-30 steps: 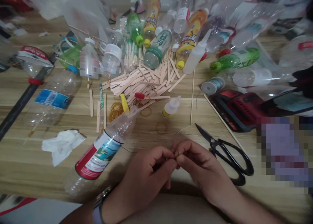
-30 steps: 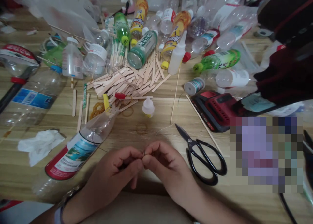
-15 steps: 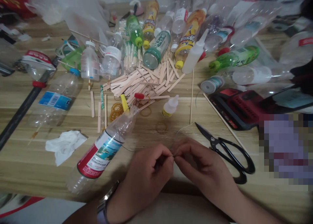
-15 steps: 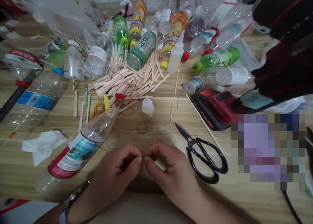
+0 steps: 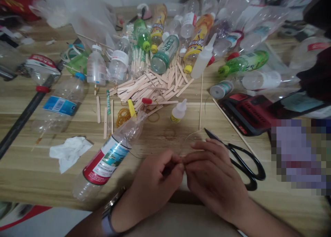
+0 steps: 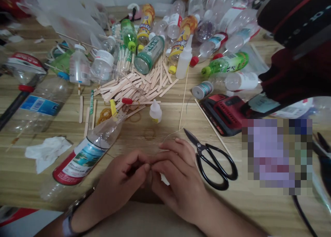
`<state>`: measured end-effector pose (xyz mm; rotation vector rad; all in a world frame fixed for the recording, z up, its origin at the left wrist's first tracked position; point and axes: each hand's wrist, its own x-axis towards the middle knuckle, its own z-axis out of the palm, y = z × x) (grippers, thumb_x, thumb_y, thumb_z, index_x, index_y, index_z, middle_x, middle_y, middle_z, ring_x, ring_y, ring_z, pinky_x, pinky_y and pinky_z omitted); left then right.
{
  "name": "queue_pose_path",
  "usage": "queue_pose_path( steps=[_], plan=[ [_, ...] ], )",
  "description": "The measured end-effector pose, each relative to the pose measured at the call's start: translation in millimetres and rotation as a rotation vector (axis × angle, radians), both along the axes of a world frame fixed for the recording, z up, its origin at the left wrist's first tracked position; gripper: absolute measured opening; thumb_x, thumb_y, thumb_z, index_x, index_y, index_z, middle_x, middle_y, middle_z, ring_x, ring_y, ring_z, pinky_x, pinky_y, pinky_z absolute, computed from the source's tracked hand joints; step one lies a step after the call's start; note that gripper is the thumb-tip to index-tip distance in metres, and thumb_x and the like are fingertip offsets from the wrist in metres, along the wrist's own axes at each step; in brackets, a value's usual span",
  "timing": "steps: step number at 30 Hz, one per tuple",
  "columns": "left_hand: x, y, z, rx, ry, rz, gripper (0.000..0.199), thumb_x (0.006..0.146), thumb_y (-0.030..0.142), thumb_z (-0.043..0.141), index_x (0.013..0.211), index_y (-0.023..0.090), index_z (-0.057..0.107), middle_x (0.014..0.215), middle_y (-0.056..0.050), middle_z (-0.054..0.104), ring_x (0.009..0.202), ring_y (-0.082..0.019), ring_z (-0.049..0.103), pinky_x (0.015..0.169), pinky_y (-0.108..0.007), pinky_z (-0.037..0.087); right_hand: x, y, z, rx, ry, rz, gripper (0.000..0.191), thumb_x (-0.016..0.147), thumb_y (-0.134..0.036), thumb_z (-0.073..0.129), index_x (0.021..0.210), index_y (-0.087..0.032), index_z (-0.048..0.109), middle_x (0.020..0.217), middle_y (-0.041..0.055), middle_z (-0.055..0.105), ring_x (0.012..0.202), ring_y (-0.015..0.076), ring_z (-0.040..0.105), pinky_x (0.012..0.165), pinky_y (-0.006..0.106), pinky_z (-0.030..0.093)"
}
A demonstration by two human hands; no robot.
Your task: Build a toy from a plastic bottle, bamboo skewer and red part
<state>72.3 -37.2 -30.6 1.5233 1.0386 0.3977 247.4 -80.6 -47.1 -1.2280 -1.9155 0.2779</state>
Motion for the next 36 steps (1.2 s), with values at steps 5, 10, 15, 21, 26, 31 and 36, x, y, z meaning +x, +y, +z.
queue_pose_path(
  steps=[5, 10, 15, 21, 26, 31, 36],
  plan=[
    [-3.8, -4.4, -2.3, 0.471, 0.172, -0.101, 0.022, 0.096, 0.019, 0.047, 0.089, 0.018, 0.067, 0.076, -0.003, 0.071, 0.069, -0.017, 0.062, 0.062, -0.029, 0.039, -3.4, 4.0, -0.3, -0.106, 0.154, -0.025, 0.019, 0.083, -0.008, 0.060, 0.083, -0.027, 0.056, 0.077, -0.0026, 0.071, 0.088, 0.0224, 0.064, 0.087, 0.043, 0.049],
    [-4.5, -5.8, -6.1, 0.599, 0.221, -0.156, 0.024, 0.098, 0.020, 0.046, 0.094, 0.018, 0.070, 0.076, -0.004, 0.074, 0.069, -0.019, 0.065, 0.062, -0.029, 0.043, -4.3, 4.7, 1.3, -0.128, 0.170, -0.017, 0.021, 0.083, -0.007, 0.058, 0.085, -0.028, 0.059, 0.077, -0.0017, 0.070, 0.086, 0.0231, 0.064, 0.082, 0.042, 0.051],
    [-5.0, -6.3, -6.2, 0.629, 0.241, -0.158, 0.028, 0.100, 0.023, 0.044, 0.104, 0.020, 0.072, 0.082, -0.005, 0.077, 0.073, -0.021, 0.069, 0.066, -0.031, 0.049, -4.0, 5.4, 4.0, -0.156, 0.207, -0.008, 0.021, 0.083, -0.007, 0.057, 0.082, -0.028, 0.058, 0.074, -0.0012, 0.067, 0.082, 0.0225, 0.064, 0.079, 0.041, 0.053],
    [-5.9, -6.0, -3.1, 0.688, 0.177, -0.153, 0.027, 0.097, 0.016, 0.046, 0.102, 0.018, 0.072, 0.082, -0.006, 0.078, 0.073, -0.020, 0.071, 0.067, -0.029, 0.051, -4.7, 4.0, 3.0, -0.205, 0.280, 0.006, 0.020, 0.084, -0.007, 0.055, 0.082, -0.027, 0.057, 0.074, -0.0010, 0.066, 0.082, 0.0215, 0.064, 0.073, 0.037, 0.054],
    [-3.2, -5.4, -0.8, 0.605, 0.157, -0.078, 0.019, 0.090, 0.015, 0.052, 0.085, 0.018, 0.071, 0.066, -0.002, 0.071, 0.059, -0.016, 0.063, 0.057, -0.027, 0.041, -3.9, 3.8, 3.1, -0.217, 0.268, 0.022, 0.019, 0.085, -0.007, 0.056, 0.083, -0.026, 0.058, 0.075, -0.0013, 0.067, 0.082, 0.0204, 0.065, 0.075, 0.036, 0.055],
    [-0.8, -4.8, 0.6, 0.236, 0.057, 0.034, 0.012, 0.085, 0.020, 0.057, 0.081, 0.020, 0.069, 0.056, 0.004, 0.059, 0.051, -0.011, 0.051, 0.052, -0.023, 0.036, -0.7, 5.8, 5.2, -0.203, 0.232, -0.001, 0.020, 0.087, -0.008, 0.056, 0.086, -0.027, 0.061, 0.078, 0.0007, 0.070, 0.083, 0.0225, 0.068, 0.076, 0.039, 0.055],
    [-0.2, -0.2, 0.7, -0.239, -0.113, 0.102, 0.009, 0.080, 0.028, 0.060, 0.078, 0.020, 0.062, 0.051, 0.009, 0.045, 0.045, -0.008, 0.037, 0.043, -0.021, 0.027, -0.6, 5.9, 2.9, -0.192, 0.216, 0.003, 0.018, 0.089, -0.010, 0.057, 0.090, -0.027, 0.062, 0.081, 0.0004, 0.070, 0.082, 0.0217, 0.068, 0.075, 0.038, 0.054]
  ],
)
